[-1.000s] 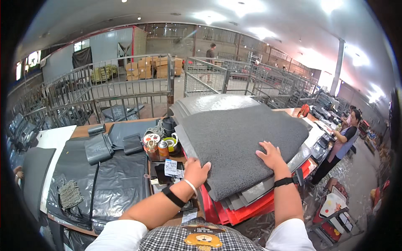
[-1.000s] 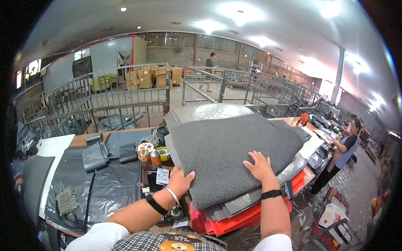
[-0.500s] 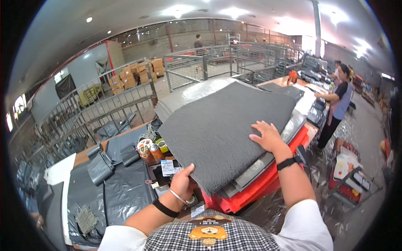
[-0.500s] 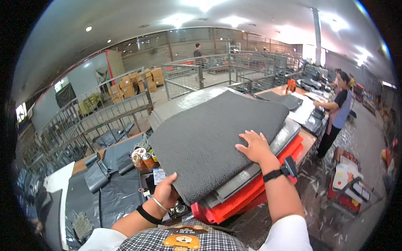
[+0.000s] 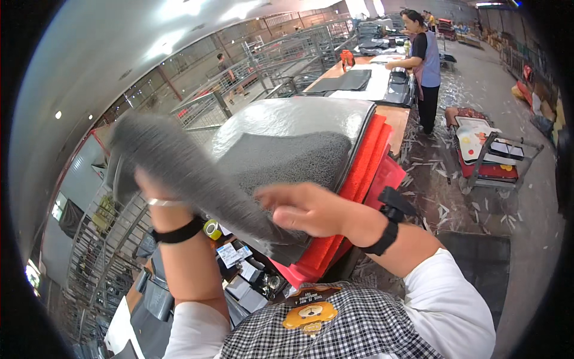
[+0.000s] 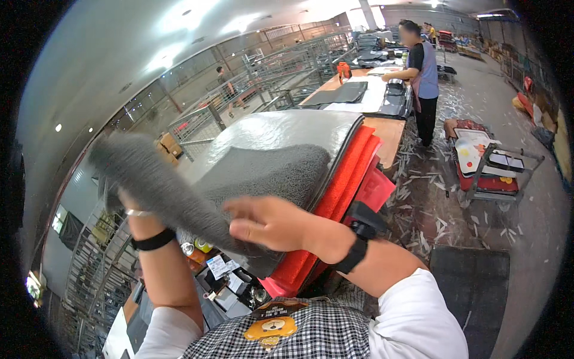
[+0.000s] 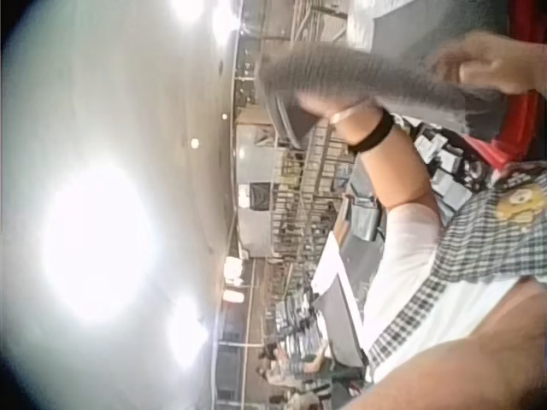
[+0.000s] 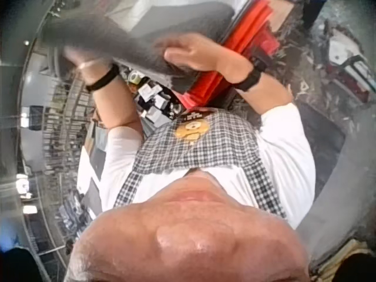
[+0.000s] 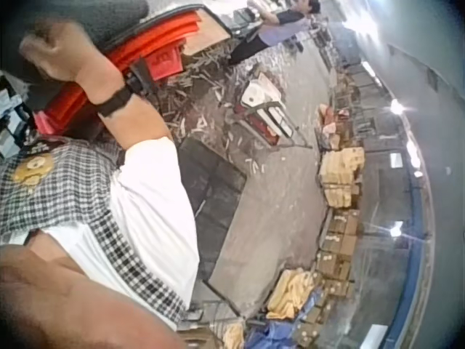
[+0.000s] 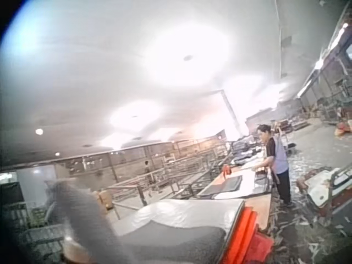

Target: Picking up large foam or rubber mats from a stack and packing them into plastic shipping bags.

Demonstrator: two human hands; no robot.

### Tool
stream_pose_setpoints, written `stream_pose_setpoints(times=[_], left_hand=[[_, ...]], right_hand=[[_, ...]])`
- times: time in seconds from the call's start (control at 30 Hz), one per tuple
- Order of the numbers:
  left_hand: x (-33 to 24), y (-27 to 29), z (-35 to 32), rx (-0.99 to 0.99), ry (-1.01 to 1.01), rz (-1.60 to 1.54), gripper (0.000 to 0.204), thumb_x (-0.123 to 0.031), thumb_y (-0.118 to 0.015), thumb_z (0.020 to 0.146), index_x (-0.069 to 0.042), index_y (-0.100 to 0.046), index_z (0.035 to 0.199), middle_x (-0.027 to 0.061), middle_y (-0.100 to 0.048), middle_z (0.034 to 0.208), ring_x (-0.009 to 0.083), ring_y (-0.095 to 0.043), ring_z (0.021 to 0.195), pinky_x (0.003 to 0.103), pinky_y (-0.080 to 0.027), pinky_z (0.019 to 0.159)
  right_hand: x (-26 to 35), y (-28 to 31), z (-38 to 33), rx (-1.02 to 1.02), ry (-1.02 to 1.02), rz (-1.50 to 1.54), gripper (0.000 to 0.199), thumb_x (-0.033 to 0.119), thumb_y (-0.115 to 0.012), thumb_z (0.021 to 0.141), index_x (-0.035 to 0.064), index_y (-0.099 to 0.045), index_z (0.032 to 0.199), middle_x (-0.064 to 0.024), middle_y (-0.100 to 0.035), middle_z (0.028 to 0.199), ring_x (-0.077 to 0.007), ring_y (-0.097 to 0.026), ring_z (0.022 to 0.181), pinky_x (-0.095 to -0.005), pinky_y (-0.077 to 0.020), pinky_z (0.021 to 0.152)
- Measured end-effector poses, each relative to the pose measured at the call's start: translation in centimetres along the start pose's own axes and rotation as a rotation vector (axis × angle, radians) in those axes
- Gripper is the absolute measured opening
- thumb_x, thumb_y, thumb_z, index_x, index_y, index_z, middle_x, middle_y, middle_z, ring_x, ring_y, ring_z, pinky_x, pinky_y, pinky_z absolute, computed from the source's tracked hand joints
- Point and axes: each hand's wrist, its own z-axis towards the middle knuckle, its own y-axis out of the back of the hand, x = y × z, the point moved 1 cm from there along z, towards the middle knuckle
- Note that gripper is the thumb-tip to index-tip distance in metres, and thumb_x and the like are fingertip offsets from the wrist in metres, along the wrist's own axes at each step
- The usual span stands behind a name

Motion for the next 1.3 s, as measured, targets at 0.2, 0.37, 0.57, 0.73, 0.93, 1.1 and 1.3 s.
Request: stream_pose_setpoints(times=[0.2,0.37,0.57,0.73,0.93,1.1,1.3], left_hand=[[18.7,-7.1,-1.5,0.206,0.607,0.629,0.020,-0.025,-0.060,0.089,-0.006,-0.064,0.084,0.0020,-0.056,0.070,0.0126,-0.047,0.055,0.027,-0.039,0.051],[23.0,-5.1,-1.4,0.442,0.761,0.478,0.030,-0.019,-0.057,0.091,-0.006,-0.060,0.118,0.0045,-0.068,0.087,0.0173,-0.063,0.075,0.030,-0.050,0.065],[9.6,5.1,-2.6,0.782,0.082,1.875,0.056,0.007,-0.054,0.070,-0.010,-0.059,0.123,0.0114,-0.070,0.106,0.0344,-0.061,0.106,0.039,-0.047,0.094],[9.5,8.9,-8.1,0.583,-0.204,1.961,0.046,0.001,-0.064,0.067,-0.018,-0.066,0.109,0.0015,-0.063,0.124,0.0304,-0.050,0.125,0.042,-0.038,0.105],[7.1,3.9,-6.0,0.562,-0.273,1.834,0.023,-0.007,-0.070,0.063,-0.014,-0.069,0.084,0.0064,-0.069,0.089,0.0274,-0.063,0.096,0.040,-0.045,0.084],[9.1,1.7,-3.7,0.742,-0.061,2.199,0.024,-0.011,-0.070,0.063,-0.010,-0.066,0.086,0.0085,-0.065,0.081,0.0309,-0.060,0.087,0.042,-0.045,0.079],[0.2,-1.4,-9.3,0.529,-0.308,1.298,0.047,-0.006,-0.062,0.069,-0.005,-0.059,0.115,0.0139,-0.058,0.122,0.0322,-0.052,0.115,0.041,-0.038,0.101]], right_hand=[[3.3,8.8,2.6,-0.814,0.363,-0.360,0.050,0.035,-0.059,0.089,-0.0031,-0.054,0.121,-0.0231,-0.058,0.116,-0.0366,-0.054,0.112,-0.0419,-0.0416,0.095],[-8.3,9.7,7.5,-0.550,-0.351,-0.748,0.065,0.049,-0.056,0.089,0.0027,-0.045,0.135,-0.0252,-0.052,0.131,-0.0357,-0.047,0.125,-0.0478,-0.0357,0.105],[-10.4,9.1,5.3,-0.202,-0.838,-0.989,0.087,0.064,-0.060,0.081,0.0052,-0.039,0.141,-0.0194,-0.048,0.137,-0.0357,-0.042,0.132,-0.0537,-0.0347,0.105],[-12.0,11.9,6.8,-0.129,-0.729,-0.749,0.099,0.057,-0.074,0.072,0.0104,-0.031,0.148,-0.0260,-0.050,0.135,-0.0393,-0.048,0.126,-0.0419,-0.0372,0.106],[-1.9,6.7,10.8,0.389,-0.368,-0.815,0.067,0.069,-0.054,0.081,0.0087,-0.072,0.106,-0.0175,-0.068,0.107,-0.0381,-0.062,0.104,-0.0409,-0.0479,0.092],[0.1,0.3,10.9,0.344,-0.353,-1.083,0.080,0.074,-0.057,0.071,-0.0001,-0.072,0.096,-0.0212,-0.069,0.100,-0.0370,-0.066,0.095,-0.0423,-0.0508,0.087],[-4.1,5.4,12.3,0.422,-0.664,-1.049,0.058,0.052,-0.070,0.075,0.0021,-0.069,0.105,-0.0197,-0.068,0.106,-0.0375,-0.064,0.098,-0.0439,-0.0491,0.085]])
